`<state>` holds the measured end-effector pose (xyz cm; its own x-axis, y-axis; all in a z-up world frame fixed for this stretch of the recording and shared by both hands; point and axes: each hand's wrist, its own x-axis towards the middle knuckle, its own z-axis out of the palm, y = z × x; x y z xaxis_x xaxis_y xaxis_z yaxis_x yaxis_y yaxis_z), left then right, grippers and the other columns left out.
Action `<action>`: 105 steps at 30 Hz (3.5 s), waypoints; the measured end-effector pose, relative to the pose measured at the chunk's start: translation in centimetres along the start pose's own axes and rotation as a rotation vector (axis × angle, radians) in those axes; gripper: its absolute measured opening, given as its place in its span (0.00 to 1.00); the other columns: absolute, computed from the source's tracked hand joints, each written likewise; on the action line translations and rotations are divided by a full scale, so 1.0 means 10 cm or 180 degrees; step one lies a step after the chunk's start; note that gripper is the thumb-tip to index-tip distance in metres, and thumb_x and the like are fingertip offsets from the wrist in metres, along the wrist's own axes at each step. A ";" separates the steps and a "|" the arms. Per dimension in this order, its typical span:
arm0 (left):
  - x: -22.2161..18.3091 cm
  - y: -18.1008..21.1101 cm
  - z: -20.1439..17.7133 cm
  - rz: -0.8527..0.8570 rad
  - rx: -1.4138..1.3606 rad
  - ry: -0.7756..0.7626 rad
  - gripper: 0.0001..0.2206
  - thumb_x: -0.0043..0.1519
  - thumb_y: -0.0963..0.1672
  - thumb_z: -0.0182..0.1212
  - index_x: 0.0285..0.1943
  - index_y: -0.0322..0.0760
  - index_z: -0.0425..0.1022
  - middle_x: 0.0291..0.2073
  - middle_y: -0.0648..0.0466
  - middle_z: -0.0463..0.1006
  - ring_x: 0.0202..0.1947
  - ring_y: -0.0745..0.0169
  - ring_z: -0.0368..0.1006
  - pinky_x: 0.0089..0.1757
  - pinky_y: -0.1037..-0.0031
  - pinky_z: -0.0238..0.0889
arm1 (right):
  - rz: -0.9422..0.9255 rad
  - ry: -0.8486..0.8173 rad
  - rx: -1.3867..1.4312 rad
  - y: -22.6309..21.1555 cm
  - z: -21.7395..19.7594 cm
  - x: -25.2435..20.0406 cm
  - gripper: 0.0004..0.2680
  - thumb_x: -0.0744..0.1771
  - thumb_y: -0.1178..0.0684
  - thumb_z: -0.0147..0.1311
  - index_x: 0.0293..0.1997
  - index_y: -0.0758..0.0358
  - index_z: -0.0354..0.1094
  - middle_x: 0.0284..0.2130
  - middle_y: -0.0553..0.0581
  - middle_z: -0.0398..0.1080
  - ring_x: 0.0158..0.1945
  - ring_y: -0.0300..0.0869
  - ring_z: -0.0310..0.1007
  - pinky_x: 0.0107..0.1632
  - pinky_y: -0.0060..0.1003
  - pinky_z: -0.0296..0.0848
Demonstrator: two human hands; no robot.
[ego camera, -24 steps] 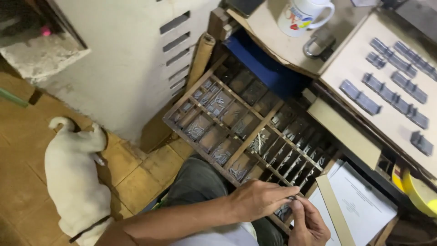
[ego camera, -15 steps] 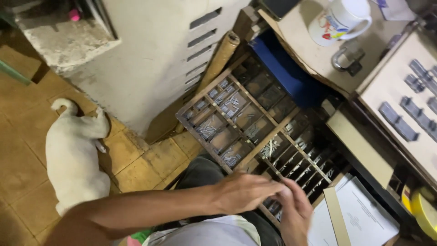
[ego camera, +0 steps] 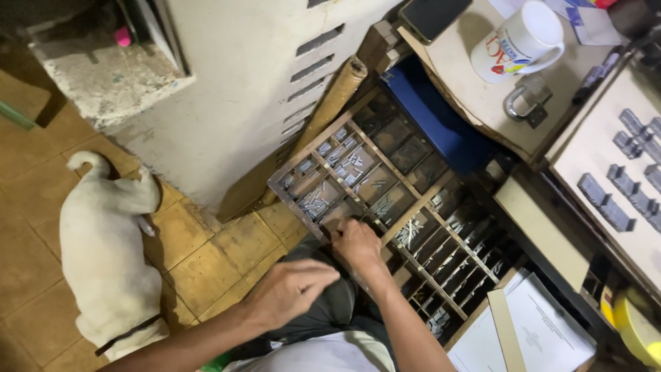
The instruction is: The person organizes small metal printing blocks by hand, selecting them from a wooden tray and arranging them in rows on a board.
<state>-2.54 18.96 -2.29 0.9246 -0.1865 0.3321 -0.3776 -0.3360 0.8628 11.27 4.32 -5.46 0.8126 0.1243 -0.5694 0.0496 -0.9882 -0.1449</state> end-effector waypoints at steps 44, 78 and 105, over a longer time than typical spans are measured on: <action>0.39 0.28 -0.58 0.0386 0.0262 0.1642 0.09 0.60 0.39 0.68 0.46 0.43 0.88 0.36 0.53 0.88 0.36 0.53 0.84 0.33 0.71 0.79 | -0.1035 0.1594 0.2550 0.23 -0.12 -0.58 0.06 0.66 0.56 0.61 0.46 0.64 0.77 0.36 0.63 0.78 0.40 0.53 0.75 0.44 0.48 0.75; 0.36 0.08 -0.34 0.0004 -0.0323 0.1298 0.08 0.60 0.39 0.68 0.45 0.42 0.88 0.41 0.50 0.88 0.42 0.50 0.84 0.37 0.65 0.79 | -0.1260 0.1161 0.3103 0.21 -0.29 -0.65 0.09 0.66 0.58 0.62 0.51 0.63 0.78 0.38 0.62 0.81 0.43 0.42 0.77 0.46 0.42 0.79; 0.34 0.34 -0.05 0.1204 0.0219 0.0889 0.18 0.58 0.37 0.74 0.57 0.35 0.78 0.46 0.52 0.86 0.42 0.64 0.86 0.45 0.76 0.81 | -0.1350 0.0024 0.5579 0.48 -0.11 -1.38 0.06 0.70 0.56 0.52 0.35 0.63 0.71 0.28 0.56 0.75 0.28 0.38 0.70 0.34 0.32 0.69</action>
<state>-0.66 17.70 1.96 0.6959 -0.0552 0.7160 -0.6841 -0.3544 0.6375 0.92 -2.26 2.58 0.9119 0.3115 -0.2673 -0.3698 0.3411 -0.8642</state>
